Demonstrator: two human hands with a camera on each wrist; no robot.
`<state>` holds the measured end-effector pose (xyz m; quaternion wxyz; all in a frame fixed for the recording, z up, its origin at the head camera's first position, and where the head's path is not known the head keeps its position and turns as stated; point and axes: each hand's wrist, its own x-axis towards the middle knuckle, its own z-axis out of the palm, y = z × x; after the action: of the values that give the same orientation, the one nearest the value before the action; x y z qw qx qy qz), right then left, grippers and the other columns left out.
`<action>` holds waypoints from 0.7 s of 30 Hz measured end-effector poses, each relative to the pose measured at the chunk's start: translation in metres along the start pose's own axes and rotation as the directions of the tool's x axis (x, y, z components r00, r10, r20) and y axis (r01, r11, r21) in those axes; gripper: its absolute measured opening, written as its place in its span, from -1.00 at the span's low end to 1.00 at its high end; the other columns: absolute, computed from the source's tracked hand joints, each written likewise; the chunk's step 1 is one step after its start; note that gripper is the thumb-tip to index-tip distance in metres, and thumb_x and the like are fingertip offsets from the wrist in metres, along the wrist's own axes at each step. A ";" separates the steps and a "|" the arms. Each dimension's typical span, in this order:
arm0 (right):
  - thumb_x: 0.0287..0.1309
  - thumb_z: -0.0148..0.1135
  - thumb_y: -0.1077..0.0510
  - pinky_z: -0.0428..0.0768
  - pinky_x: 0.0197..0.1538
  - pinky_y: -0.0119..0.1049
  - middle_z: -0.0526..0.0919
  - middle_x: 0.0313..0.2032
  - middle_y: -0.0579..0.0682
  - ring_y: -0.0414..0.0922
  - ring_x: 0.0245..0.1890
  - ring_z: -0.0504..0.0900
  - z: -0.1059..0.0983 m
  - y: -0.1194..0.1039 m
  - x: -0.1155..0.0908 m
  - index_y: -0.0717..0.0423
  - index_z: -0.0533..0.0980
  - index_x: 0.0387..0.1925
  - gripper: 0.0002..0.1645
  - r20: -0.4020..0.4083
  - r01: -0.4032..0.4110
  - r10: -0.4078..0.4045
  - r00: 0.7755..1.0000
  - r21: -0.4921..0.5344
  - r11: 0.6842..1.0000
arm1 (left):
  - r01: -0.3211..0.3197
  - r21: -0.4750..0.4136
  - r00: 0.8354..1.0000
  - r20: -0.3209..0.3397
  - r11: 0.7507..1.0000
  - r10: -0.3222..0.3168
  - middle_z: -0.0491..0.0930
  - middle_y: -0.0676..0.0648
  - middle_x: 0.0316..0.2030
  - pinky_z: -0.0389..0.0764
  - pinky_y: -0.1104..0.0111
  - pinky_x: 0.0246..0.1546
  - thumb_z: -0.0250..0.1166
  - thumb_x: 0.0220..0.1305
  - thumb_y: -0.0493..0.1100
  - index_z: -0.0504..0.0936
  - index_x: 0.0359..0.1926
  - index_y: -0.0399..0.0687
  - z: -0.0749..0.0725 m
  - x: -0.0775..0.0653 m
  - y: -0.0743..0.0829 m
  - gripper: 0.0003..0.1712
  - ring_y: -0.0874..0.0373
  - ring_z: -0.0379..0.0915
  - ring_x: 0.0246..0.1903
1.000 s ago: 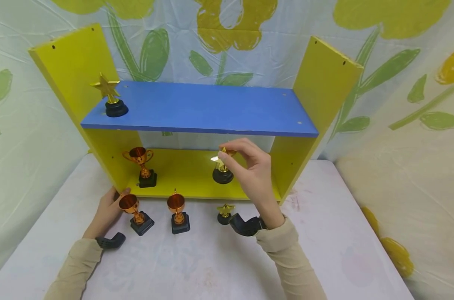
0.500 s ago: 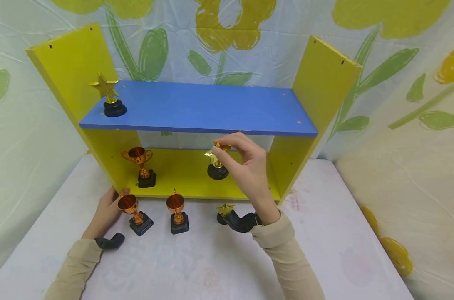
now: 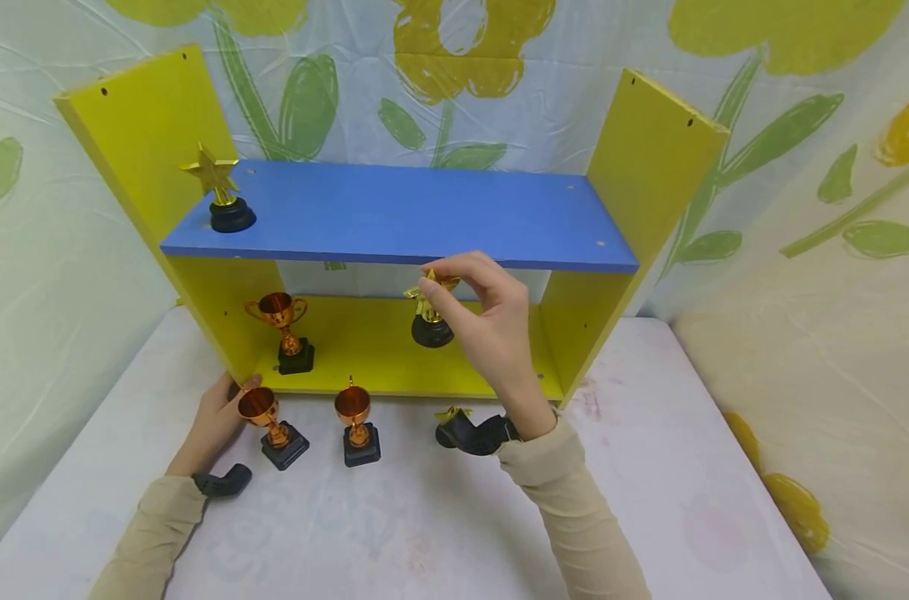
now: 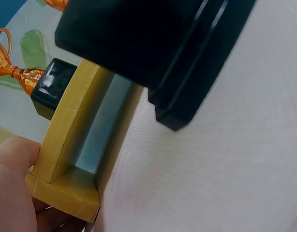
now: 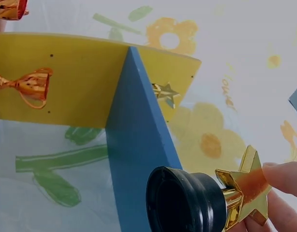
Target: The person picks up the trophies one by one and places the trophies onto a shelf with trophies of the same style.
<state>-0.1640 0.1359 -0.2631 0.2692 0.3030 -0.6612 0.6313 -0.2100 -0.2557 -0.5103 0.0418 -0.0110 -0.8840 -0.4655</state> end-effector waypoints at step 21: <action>0.20 0.31 0.38 0.63 -0.02 -0.18 0.66 -0.19 0.27 0.06 -0.20 0.60 0.009 -0.012 0.025 0.48 0.61 -0.19 -0.82 0.007 0.061 -0.061 0.998 -0.024 0.998 | -0.002 -0.007 1.000 0.002 1.000 0.002 0.25 -0.34 0.39 0.15 -0.22 0.34 -0.03 0.47 0.29 0.14 0.48 -0.19 0.000 -0.001 0.001 -0.17 -0.29 0.13 0.39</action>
<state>-0.1715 0.1253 -0.2372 0.2899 0.3217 -0.6600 0.6139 -0.2090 -0.2551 -0.5100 0.0413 -0.0126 -0.8824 -0.4686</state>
